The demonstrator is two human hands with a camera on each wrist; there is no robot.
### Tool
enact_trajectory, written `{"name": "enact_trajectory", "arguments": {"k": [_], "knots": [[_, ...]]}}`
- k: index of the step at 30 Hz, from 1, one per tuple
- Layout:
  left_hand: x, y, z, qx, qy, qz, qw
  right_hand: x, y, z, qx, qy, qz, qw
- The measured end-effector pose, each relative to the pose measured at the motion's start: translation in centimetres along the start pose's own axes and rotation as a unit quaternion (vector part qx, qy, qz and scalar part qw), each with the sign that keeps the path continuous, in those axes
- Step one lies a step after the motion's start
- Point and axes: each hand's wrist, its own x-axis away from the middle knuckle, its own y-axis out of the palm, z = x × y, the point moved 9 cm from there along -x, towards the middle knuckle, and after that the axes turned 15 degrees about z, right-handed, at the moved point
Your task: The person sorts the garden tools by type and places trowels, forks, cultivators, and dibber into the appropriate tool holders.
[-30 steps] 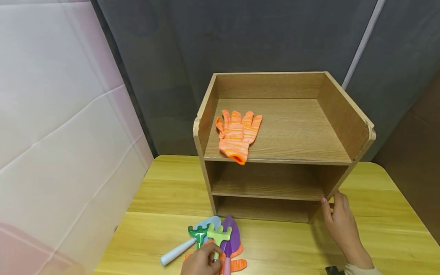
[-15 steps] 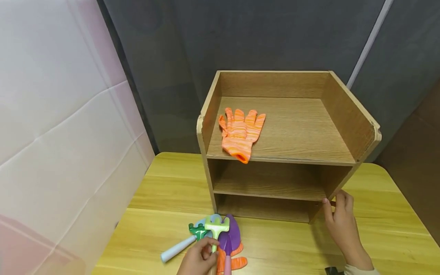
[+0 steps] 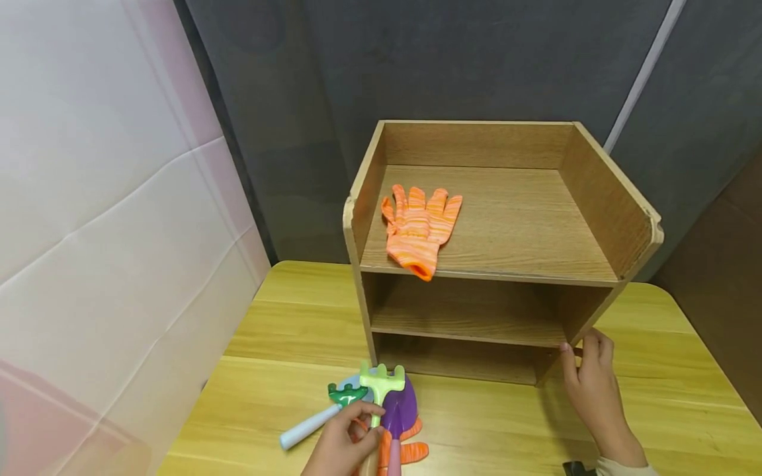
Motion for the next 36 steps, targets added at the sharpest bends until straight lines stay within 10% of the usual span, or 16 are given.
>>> {"name": "enact_trajectory", "arguments": {"k": [36], "knots": [[-2.7, 0.5, 8.1, 0.03, 0.017, 0.01, 0.9994, -0.2, 0.1, -0.1, 0.006, 0.004, -0.005, 1.0]]}}
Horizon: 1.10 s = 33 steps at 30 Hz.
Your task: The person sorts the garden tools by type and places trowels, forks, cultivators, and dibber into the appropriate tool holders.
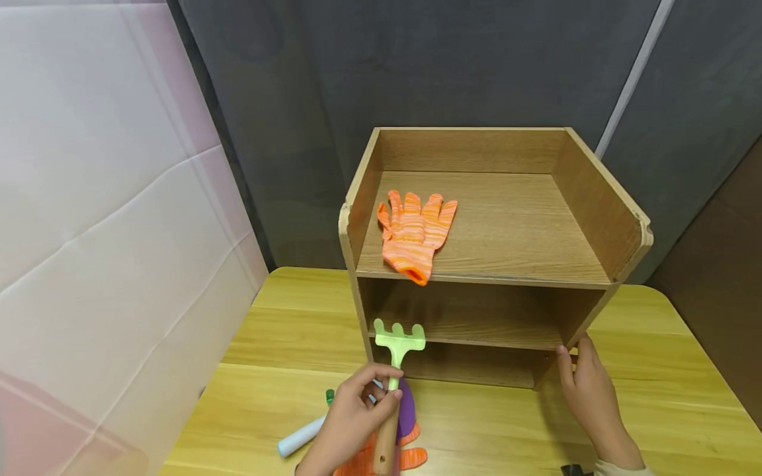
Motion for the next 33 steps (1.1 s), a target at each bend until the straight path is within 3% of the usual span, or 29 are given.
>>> {"name": "enact_trajectory", "arguments": {"k": [10, 19, 27, 33], "knots": [[-2.2, 0.5, 2.0, -0.006, 0.059, 0.01, 0.9982, 0.1, 0.1, 0.3, 0.001, 0.002, 0.0, 1.0], [-4.7, 0.9, 2.5, 0.012, 0.07, 0.026, 0.9971, 0.1, 0.0, 0.2, -0.002, 0.002, -0.003, 1.0], [-5.9, 1.1, 3.2, -0.075, 0.124, 0.057, 0.9877, 0.2, 0.0, 0.3, -0.003, 0.003, -0.003, 1.0], [-6.5, 1.4, 3.4, -0.11, 0.141, 0.071, 0.9812, 0.2, 0.2, 0.3, -0.005, 0.0, -0.007, 1.0]]}}
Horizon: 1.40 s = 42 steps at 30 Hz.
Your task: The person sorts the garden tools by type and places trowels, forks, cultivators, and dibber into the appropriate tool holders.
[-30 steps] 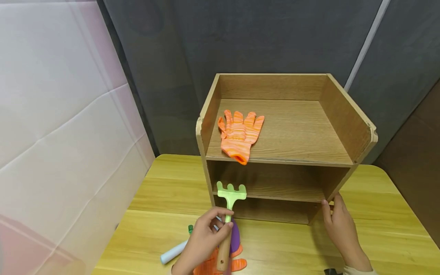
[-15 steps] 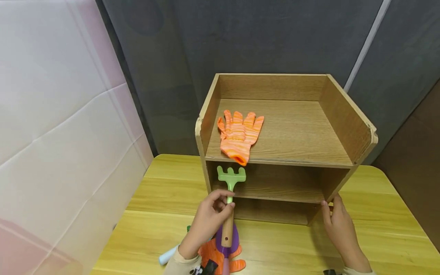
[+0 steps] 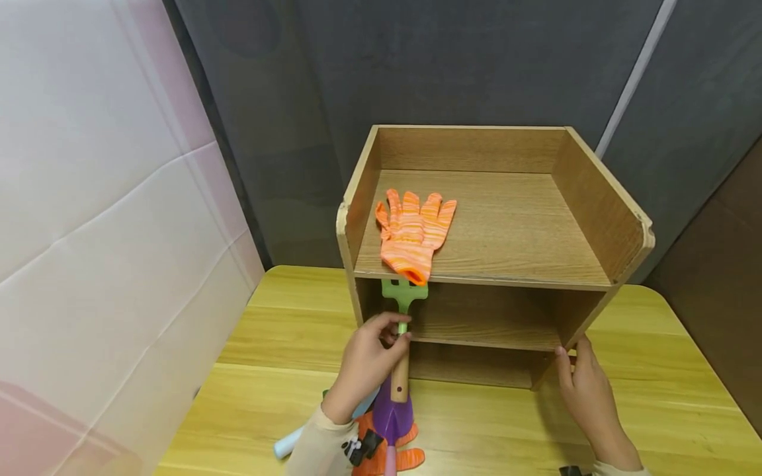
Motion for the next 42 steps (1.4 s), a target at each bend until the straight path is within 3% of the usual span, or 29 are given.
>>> {"name": "enact_trajectory", "arguments": {"k": [7, 13, 24, 30, 42], "knots": [[-0.7, 0.4, 0.4, -0.034, 0.022, 0.015, 0.9991, -0.1, 0.1, 0.1, 0.003, 0.003, -0.005, 1.0], [-1.2, 0.6, 0.8, -0.083, 0.056, 0.05, 0.9937, 0.1, 0.1, 0.1, 0.005, 0.009, -0.008, 1.0], [-1.6, 1.0, 1.2, -0.123, 0.061, 0.093, 0.9862, 0.0, 0.1, 0.0, 0.013, 0.009, -0.013, 1.0], [-2.0, 1.4, 1.5, -0.139, 0.074, 0.097, 0.9827, 0.1, 0.0, 0.1, 0.016, 0.004, -0.01, 1.0], [-2.4, 2.0, 1.1, -0.167, 0.051, 0.085, 0.9809, 0.2, 0.1, 0.3, 0.011, 0.007, -0.008, 1.0]]}}
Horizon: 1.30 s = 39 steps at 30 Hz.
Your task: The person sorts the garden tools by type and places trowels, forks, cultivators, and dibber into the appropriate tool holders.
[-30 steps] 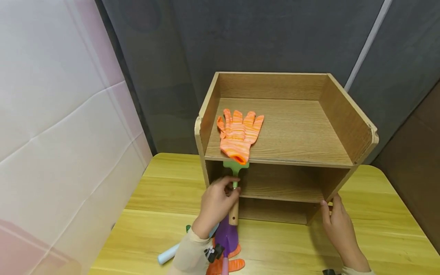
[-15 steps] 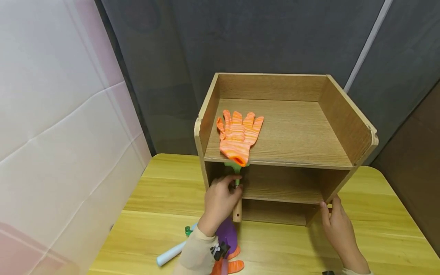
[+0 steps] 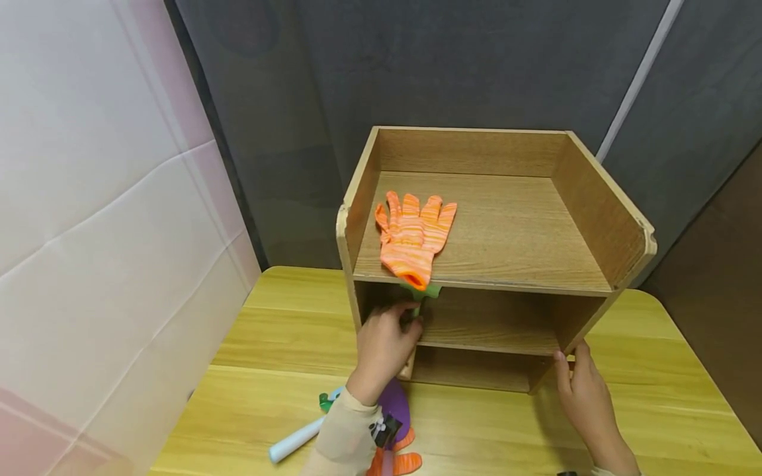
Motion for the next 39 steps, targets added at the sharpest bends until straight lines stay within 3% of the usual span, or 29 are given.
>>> {"name": "enact_trajectory", "arguments": {"k": [11, 24, 39], "knots": [[-0.12, -0.43, -0.18, -0.026, -0.009, 0.017, 0.9995, 0.23, 0.28, -0.24, -0.01, -0.003, -0.006, 1.0], [-0.7, -0.16, 0.14, -0.043, -0.012, -0.012, 0.999, -0.08, -0.15, -0.42, -0.019, -0.015, 0.017, 1.0], [-0.74, -0.24, 0.54, -0.06, 0.012, -0.003, 0.9981, -0.15, -0.25, -0.56, -0.02, -0.009, 0.015, 1.0]]}}
